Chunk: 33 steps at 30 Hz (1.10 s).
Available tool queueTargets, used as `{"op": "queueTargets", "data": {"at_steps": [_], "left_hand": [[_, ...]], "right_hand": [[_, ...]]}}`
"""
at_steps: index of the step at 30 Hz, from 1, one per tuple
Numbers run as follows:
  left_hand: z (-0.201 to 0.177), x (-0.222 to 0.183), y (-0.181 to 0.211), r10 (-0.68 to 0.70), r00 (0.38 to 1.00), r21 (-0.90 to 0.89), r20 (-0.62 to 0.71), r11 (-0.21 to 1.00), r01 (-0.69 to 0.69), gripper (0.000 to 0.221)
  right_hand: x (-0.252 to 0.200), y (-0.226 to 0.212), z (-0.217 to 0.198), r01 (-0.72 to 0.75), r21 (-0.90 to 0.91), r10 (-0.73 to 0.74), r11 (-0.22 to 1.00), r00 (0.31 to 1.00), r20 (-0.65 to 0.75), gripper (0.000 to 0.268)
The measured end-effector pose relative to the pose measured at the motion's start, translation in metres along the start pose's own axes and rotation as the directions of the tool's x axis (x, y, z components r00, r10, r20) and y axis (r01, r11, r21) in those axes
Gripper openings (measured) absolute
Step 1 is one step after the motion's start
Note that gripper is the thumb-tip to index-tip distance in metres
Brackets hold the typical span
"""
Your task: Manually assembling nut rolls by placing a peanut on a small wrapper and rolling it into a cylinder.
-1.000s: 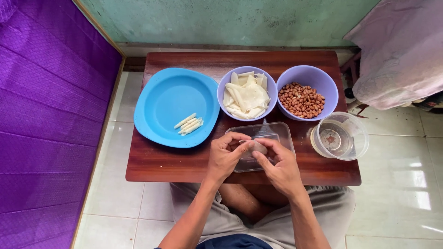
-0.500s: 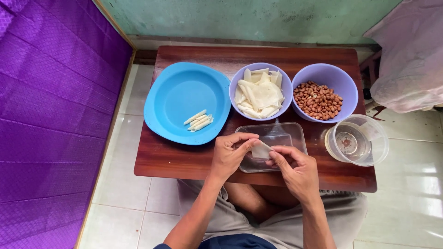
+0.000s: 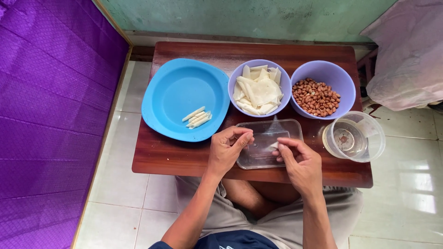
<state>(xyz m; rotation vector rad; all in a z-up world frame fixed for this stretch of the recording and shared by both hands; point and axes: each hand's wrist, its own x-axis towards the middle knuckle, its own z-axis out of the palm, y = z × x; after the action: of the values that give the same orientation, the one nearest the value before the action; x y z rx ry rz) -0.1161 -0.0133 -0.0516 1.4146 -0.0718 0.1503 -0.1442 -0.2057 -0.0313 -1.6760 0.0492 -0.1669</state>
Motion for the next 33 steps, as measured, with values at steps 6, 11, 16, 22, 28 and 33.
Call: {"op": "queueTargets", "data": {"at_steps": [6,11,16,22,28,33], "left_hand": [[0.005,-0.004,0.011,-0.113,0.990,0.081,0.079,0.991,0.107,0.028],[0.018,-0.005,0.015,-0.264,0.951,0.127,0.159,0.961,0.245,0.041],[0.029,-0.008,0.008,-0.185,0.977,0.131,0.109,0.977,0.170,0.014],[0.027,-0.003,-0.004,-0.166,0.982,0.064,0.094,0.985,0.160,0.012],[0.023,-0.008,0.007,-0.138,0.982,0.165,0.127,0.979,0.116,0.010],[0.016,-0.005,0.015,-0.091,0.987,0.192,0.133,0.979,0.065,0.007]], "right_hand": [[-0.002,-0.015,-0.001,0.113,0.034,-0.114,0.993,0.993,0.041,0.018],[-0.007,-0.018,0.001,0.154,0.036,-0.156,0.987,0.985,0.069,0.017],[-0.016,-0.010,0.000,0.131,0.002,-0.131,0.991,0.988,0.087,0.015],[0.000,-0.009,-0.018,0.128,-0.169,-0.128,0.977,0.992,0.016,0.027],[-0.019,-0.013,-0.014,0.011,-0.202,-0.012,0.979,1.000,-0.004,0.023],[-0.037,-0.025,-0.008,0.105,-0.266,-0.094,0.958,0.994,0.056,0.022]]}}
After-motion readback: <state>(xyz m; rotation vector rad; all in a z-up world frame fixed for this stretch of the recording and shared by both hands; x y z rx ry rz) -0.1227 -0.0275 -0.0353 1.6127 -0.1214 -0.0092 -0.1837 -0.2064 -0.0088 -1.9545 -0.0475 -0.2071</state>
